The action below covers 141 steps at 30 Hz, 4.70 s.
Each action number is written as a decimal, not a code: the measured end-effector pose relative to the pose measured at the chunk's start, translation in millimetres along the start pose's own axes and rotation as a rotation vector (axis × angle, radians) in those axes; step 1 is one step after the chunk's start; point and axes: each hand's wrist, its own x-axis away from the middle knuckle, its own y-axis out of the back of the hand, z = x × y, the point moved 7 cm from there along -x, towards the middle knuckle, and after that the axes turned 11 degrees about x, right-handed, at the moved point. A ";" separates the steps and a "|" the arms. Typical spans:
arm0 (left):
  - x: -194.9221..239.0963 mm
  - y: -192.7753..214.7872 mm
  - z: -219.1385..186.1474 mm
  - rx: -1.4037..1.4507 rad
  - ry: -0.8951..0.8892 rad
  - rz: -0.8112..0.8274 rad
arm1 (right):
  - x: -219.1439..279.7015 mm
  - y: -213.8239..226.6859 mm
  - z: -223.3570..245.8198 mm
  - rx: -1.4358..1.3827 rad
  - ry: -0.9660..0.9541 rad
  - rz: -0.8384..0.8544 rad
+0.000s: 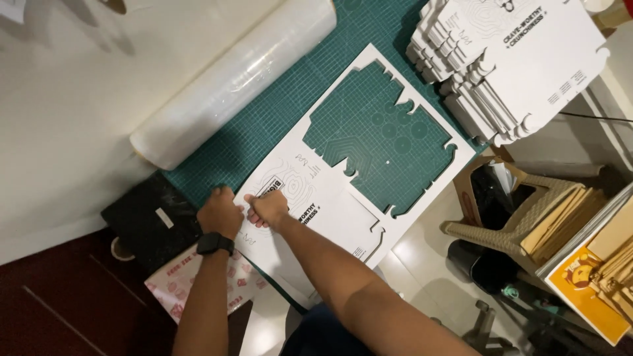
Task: Manually punching out pre-cut cardboard templates from a larger sheet and stacking the finished pieces.
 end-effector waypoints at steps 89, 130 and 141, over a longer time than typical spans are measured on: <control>-96.2 -30.9 -33.4 0.029 -0.232 0.091 | -3.3 16.5 2.1 -0.645 -0.081 -0.310; -16.1 -25.0 29.9 -0.209 -0.136 -0.085 | 2.3 7.0 2.9 -0.009 0.141 0.077; 13.2 -5.2 26.3 -0.154 -0.486 -0.488 | -4.6 -3.4 -0.2 -0.011 0.117 0.114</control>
